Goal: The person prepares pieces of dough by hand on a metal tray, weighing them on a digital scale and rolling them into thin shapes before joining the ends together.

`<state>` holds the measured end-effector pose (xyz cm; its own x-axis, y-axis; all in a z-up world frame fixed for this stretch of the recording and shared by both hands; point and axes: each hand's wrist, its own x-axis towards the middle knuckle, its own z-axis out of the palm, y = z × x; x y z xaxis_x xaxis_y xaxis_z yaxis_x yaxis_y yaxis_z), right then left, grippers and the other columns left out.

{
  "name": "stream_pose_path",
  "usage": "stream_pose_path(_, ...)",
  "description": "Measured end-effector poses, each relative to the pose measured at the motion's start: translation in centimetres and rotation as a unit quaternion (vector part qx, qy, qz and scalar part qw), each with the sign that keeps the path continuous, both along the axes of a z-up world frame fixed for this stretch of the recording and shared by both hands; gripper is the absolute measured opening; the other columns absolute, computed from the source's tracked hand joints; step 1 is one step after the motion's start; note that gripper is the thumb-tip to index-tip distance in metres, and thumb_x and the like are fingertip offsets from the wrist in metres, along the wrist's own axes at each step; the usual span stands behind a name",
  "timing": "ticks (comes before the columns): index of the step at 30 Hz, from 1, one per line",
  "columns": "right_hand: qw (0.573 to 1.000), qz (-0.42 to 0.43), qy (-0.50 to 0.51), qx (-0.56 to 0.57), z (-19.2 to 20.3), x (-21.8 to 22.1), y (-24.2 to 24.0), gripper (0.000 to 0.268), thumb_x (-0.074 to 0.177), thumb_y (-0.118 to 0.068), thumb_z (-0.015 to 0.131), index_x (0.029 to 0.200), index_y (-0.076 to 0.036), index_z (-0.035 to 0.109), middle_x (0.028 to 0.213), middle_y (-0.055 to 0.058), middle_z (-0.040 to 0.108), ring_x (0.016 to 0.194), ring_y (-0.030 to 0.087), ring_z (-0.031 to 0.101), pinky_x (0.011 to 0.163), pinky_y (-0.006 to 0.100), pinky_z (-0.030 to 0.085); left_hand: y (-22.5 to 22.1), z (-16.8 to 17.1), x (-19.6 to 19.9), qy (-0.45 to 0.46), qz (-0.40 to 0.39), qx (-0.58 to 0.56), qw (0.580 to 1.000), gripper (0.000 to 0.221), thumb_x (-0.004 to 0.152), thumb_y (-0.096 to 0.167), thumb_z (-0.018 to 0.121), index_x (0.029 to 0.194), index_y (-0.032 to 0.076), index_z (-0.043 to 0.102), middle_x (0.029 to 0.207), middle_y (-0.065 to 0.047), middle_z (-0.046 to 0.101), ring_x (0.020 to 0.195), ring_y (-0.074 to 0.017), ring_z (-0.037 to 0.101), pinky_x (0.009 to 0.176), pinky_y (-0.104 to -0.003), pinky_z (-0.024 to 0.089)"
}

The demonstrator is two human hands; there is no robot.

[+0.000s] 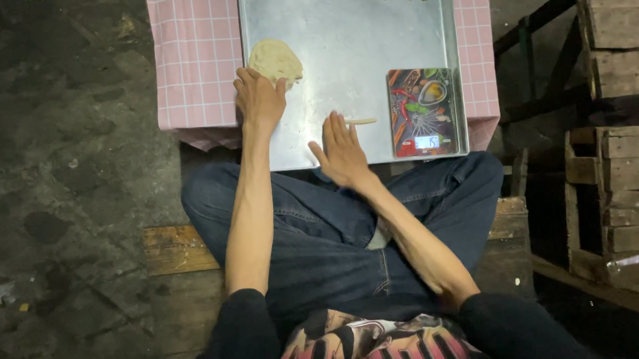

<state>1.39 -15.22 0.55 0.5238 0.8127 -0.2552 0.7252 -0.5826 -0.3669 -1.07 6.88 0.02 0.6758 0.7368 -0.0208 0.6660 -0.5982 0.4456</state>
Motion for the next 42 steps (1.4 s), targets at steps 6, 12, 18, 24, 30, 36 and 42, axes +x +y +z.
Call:
stream_pose_path(6,0.996,-0.027,-0.074,0.035,-2.0,5.5,6.0,0.083,0.11,-0.059,0.013,0.164,0.004,0.018,0.171,0.027,0.011,0.161,0.037,0.006,0.13,0.053,-0.003,-0.3,-0.2,0.1,-0.025,0.015,0.029,0.999,0.079,0.099,0.043,0.068,0.136,-0.022,0.045,0.126,-0.03,0.05,0.111,-0.044,0.057,0.082,-0.056,0.058)
stream_pose_path(12,0.984,0.01,-0.163,0.069,-2.2,13.0,12.9,0.082,0.108,-0.055,0.011,0.163,0.004,0.006,0.173,0.021,0.004,0.161,0.031,0.002,0.13,0.051,-0.004,0.3,-3.0,1.3,-0.005,0.029,0.045,0.999,0.087,0.104,0.052,0.058,0.144,-0.02,0.033,0.133,-0.025,0.046,0.118,-0.0415,0.051,0.091,-0.052,0.054)
stream_pose_path(18,0.971,0.017,-0.185,0.149,-4.0,16.6,15.4,0.074,0.115,-0.049,0.02,0.164,0.006,0.009,0.173,0.021,0.005,0.162,0.033,0.003,0.133,0.052,0.0,0.1,-2.9,1.4,-0.017,0.033,0.045,0.998,0.077,0.104,0.048,0.057,0.14,-0.018,0.039,0.126,-0.021,0.047,0.113,-0.0398,0.052,0.089,-0.052,0.054)
stream_pose_path(24,0.966,0.078,-0.206,0.137,-5.1,11.6,9.2,0.085,0.11,-0.059,0.021,0.164,0.006,0.009,0.172,0.025,0.006,0.162,0.037,0.007,0.132,0.057,0.007,0.7,-2.1,1.3,-0.012,0.018,0.022,1.0,0.08,0.106,0.048,0.056,0.146,-0.017,0.035,0.139,-0.026,0.044,0.123,-0.0422,0.05,0.098,-0.052,0.051)
stream_pose_path(30,0.996,0.085,-0.026,-0.021,-1.5,4.6,1.5,0.088,0.106,-0.065,0.012,0.165,0.001,0.012,0.172,0.024,0.004,0.16,0.034,-0.001,0.129,0.053,-0.007,0.3,-0.7,0.7,0.005,0.01,0.023,1.0,0.077,0.103,0.047,0.059,0.141,-0.019,0.043,0.132,-0.028,0.046,0.118,-0.0423,0.054,0.086,-0.053,0.057)
stream_pose_path(36,0.992,0.122,0.005,-0.04,-0.8,2.3,-2.7,0.09,0.106,-0.07,0.006,0.165,-0.003,0.013,0.171,0.022,0.004,0.16,0.034,0.0,0.128,0.055,-0.005,0.4,-0.5,0.4,-0.01,-0.001,0.024,1.0,0.076,0.104,0.043,0.061,0.141,-0.02,0.043,0.133,-0.032,0.046,0.119,-0.0451,0.055,0.088,-0.054,0.057)
stream_pose_path(42,0.996,0.038,0.042,0.067,4.0,1.1,-6.0,0.073,0.113,-0.052,0.026,0.157,0.005,0.037,0.164,0.03,0.03,0.155,0.038,0.024,0.127,0.053,0.013,0.4,-0.6,-0.1,0.0,-0.015,0.024,1.0,0.081,0.102,0.047,0.062,0.14,-0.021,0.042,0.133,-0.031,0.046,0.119,-0.0438,0.053,0.089,-0.054,0.056)
